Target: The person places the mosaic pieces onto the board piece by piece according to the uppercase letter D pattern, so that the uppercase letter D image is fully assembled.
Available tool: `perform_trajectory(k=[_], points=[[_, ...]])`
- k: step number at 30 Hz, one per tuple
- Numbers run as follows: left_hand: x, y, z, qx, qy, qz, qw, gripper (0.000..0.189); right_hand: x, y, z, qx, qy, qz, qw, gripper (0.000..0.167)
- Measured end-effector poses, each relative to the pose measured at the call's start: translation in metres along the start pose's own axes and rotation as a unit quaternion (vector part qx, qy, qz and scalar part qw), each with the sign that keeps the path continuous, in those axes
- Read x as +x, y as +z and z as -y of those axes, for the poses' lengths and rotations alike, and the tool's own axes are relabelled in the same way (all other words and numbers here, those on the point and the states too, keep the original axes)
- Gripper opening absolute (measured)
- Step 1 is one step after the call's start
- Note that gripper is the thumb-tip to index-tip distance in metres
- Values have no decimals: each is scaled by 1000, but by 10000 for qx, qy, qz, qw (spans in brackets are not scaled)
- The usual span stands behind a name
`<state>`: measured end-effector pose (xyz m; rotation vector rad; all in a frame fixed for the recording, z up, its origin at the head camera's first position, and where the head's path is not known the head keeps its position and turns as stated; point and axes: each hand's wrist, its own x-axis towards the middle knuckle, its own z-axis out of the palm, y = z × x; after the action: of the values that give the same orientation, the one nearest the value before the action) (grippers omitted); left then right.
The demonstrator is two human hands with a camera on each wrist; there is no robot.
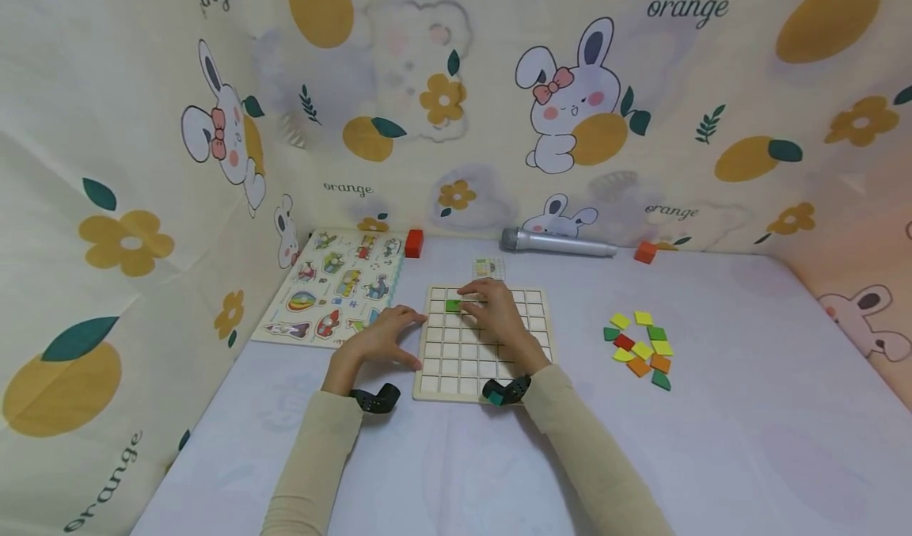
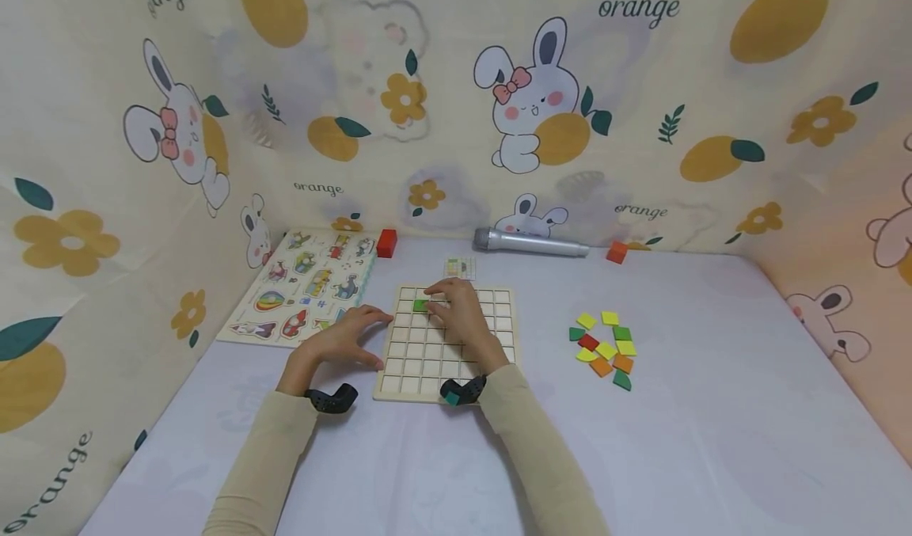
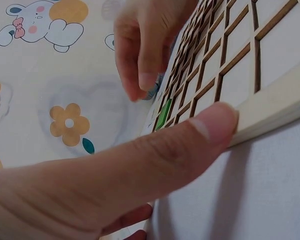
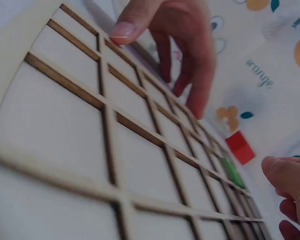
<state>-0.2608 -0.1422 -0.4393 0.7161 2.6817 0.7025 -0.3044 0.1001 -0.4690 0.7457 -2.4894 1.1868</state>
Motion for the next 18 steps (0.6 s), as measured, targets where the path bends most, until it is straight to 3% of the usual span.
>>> perform_trajectory(k=[4, 8, 18], points=[[0, 0, 1, 16, -7, -37, 10000, 84, -4, -19, 3, 228, 197, 71, 9995, 26], [0, 1, 2, 47, 24, -52, 10000, 84, -11, -39, 5, 222, 3, 57, 9997, 29], [2, 3, 4, 59, -50, -36, 10000, 85, -43, -96, 0, -661, -315, -283, 9969, 37]])
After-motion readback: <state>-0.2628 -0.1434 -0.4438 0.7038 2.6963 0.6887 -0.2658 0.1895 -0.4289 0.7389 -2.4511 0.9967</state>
